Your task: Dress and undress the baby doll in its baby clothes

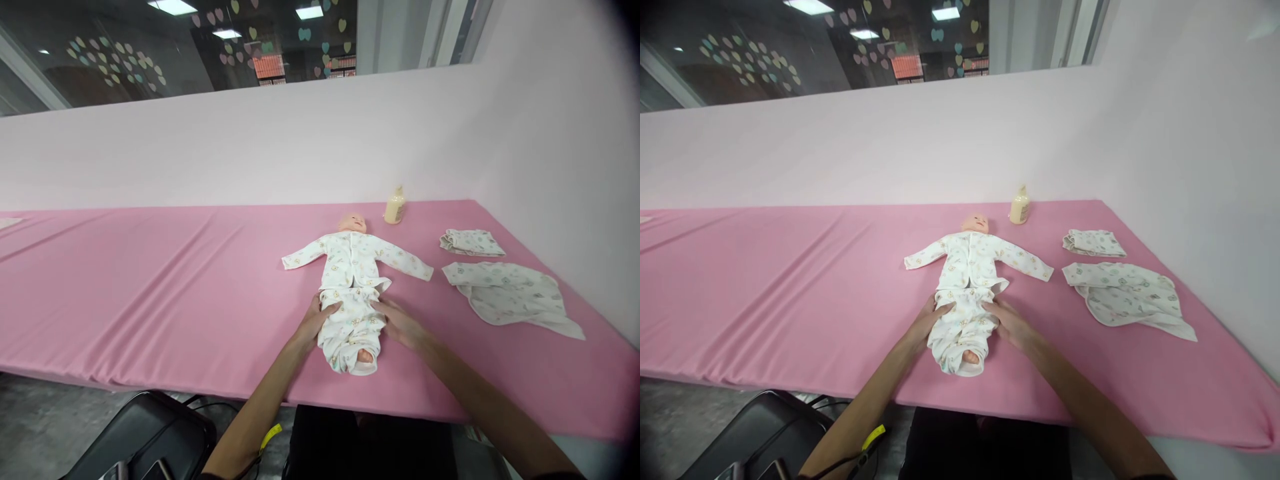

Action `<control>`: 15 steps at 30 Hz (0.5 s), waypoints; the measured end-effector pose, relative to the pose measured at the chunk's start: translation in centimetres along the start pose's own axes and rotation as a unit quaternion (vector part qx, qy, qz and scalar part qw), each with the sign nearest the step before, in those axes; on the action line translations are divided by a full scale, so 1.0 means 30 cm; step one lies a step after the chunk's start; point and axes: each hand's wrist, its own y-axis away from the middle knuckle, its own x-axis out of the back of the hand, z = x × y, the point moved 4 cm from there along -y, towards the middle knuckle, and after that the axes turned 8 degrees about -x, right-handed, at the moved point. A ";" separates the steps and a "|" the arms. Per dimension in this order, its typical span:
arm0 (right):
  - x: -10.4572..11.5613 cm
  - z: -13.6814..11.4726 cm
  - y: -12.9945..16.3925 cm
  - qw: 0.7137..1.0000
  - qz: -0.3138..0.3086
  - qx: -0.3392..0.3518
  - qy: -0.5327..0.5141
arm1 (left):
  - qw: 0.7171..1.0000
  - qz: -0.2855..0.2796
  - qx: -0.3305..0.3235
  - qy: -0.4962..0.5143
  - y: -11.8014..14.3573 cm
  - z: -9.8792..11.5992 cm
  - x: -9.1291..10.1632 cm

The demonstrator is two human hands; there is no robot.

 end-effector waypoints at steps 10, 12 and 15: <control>0.001 -0.012 -0.012 0.995 0.082 -0.054 -0.013 | 1.000 -0.008 0.020 0.022 -0.019 0.028 0.021; 0.014 -0.005 -0.022 0.994 0.093 -0.043 0.030 | 0.998 -0.030 0.020 0.042 -0.021 0.025 0.019; 0.028 0.011 -0.035 0.992 0.099 -0.017 0.079 | 0.996 -0.060 0.018 0.069 -0.025 0.013 0.010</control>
